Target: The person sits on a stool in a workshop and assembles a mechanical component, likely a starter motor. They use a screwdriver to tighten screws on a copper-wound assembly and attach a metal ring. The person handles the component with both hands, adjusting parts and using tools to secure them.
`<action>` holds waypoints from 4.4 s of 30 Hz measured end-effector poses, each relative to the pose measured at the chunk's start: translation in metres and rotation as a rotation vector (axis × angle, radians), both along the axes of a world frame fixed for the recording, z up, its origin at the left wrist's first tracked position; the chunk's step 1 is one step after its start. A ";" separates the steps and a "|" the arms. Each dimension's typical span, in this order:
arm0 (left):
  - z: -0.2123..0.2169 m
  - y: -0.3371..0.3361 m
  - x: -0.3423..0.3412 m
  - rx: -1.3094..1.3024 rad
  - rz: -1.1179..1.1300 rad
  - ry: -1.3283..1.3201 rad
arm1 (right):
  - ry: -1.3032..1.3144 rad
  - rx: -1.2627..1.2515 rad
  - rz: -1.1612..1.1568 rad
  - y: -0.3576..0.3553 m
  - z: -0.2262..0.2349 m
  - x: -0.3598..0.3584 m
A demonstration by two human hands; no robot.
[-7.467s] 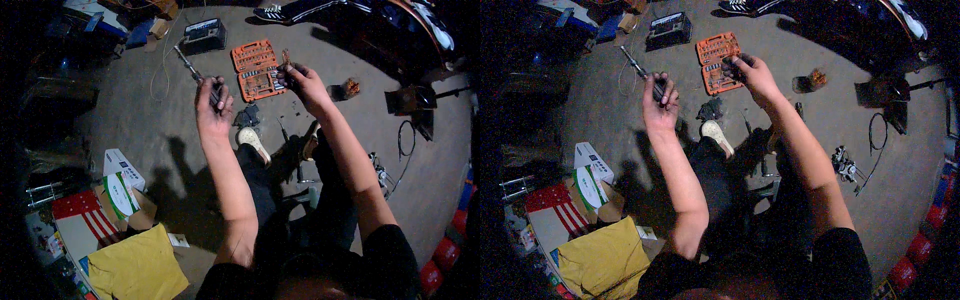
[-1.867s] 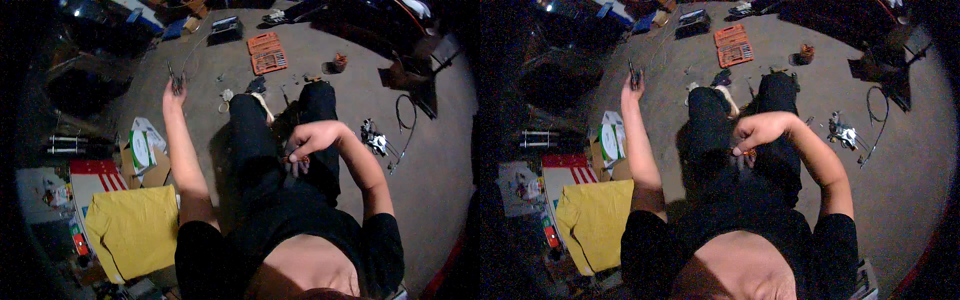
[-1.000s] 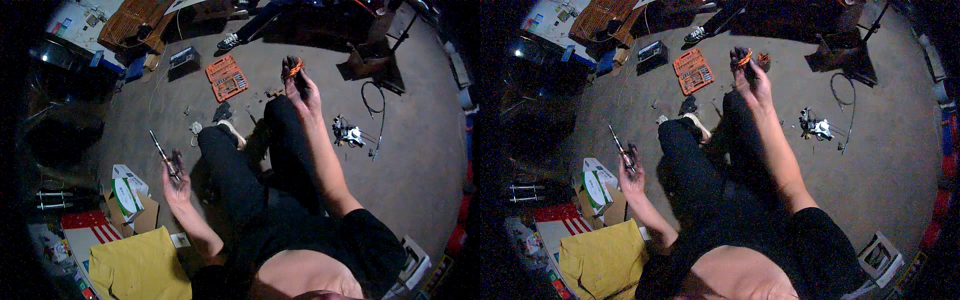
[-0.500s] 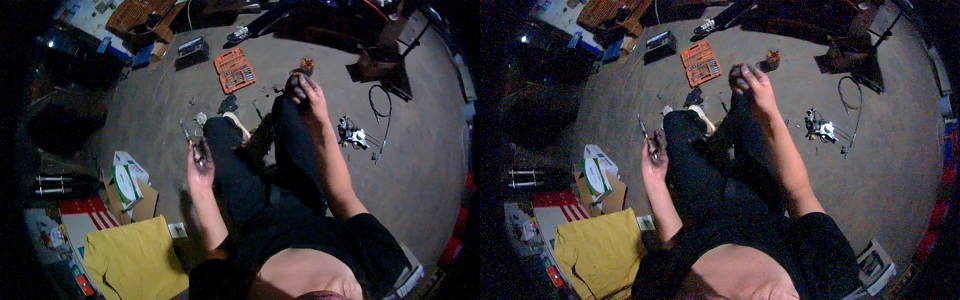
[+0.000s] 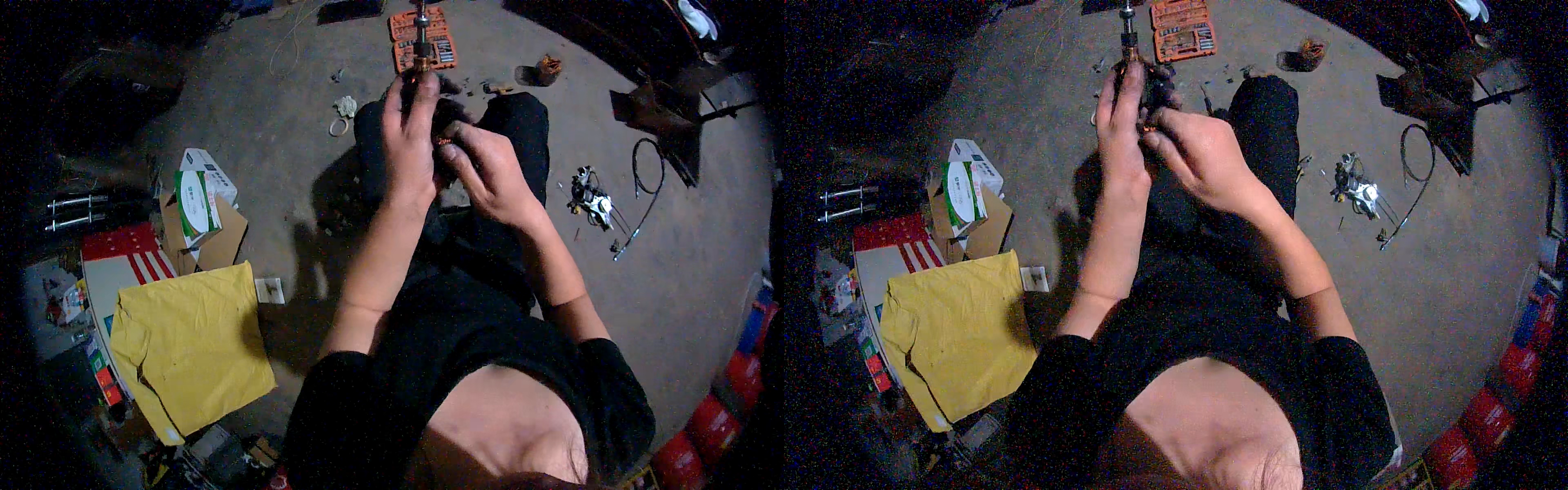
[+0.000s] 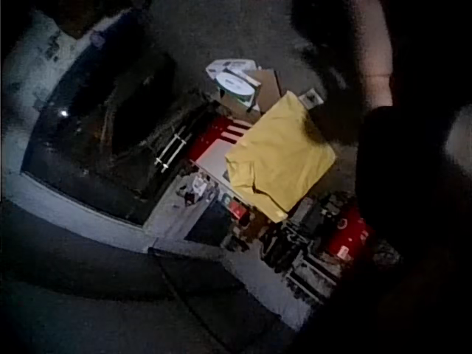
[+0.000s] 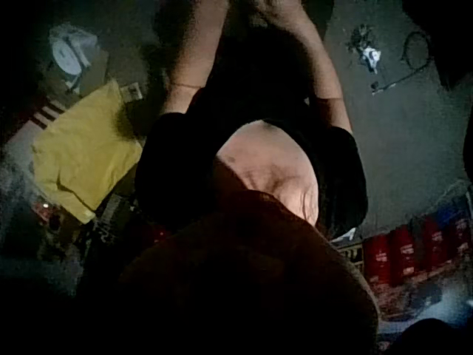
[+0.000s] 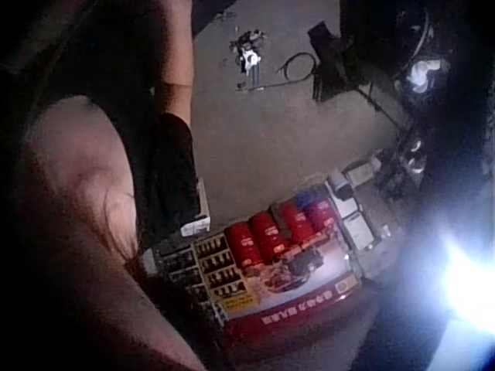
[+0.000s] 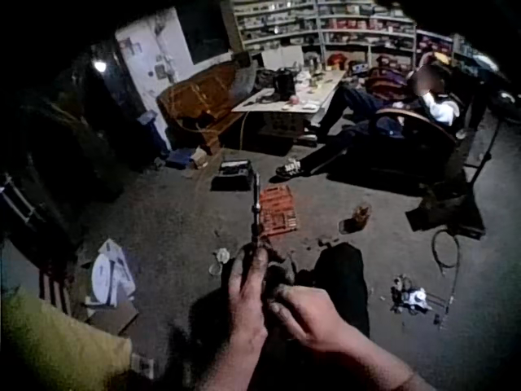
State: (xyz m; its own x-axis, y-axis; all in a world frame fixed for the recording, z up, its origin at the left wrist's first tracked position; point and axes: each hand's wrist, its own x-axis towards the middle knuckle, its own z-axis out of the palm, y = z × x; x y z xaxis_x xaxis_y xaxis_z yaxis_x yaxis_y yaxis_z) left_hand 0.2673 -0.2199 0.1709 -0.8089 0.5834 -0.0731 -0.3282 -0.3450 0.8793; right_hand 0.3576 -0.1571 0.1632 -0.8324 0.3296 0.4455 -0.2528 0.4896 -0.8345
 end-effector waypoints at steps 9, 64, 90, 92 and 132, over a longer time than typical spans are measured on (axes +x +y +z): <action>-0.012 0.003 -0.008 -0.022 -0.056 0.084 | -0.132 -0.187 0.083 0.016 0.004 0.006; -0.111 -0.008 -0.031 0.318 -0.015 -0.720 | 0.503 -1.801 -0.139 0.128 -0.067 0.038; -0.053 -0.010 -0.056 -0.070 -0.356 -0.063 | -0.679 0.185 -0.438 0.084 -0.051 0.006; -0.041 -0.010 -0.038 -0.001 -0.399 -0.082 | -0.380 -0.177 -0.607 0.086 -0.047 -0.002; 0.008 -0.032 0.000 0.266 -0.269 -0.381 | 0.429 -1.525 0.371 0.022 -0.014 0.006</action>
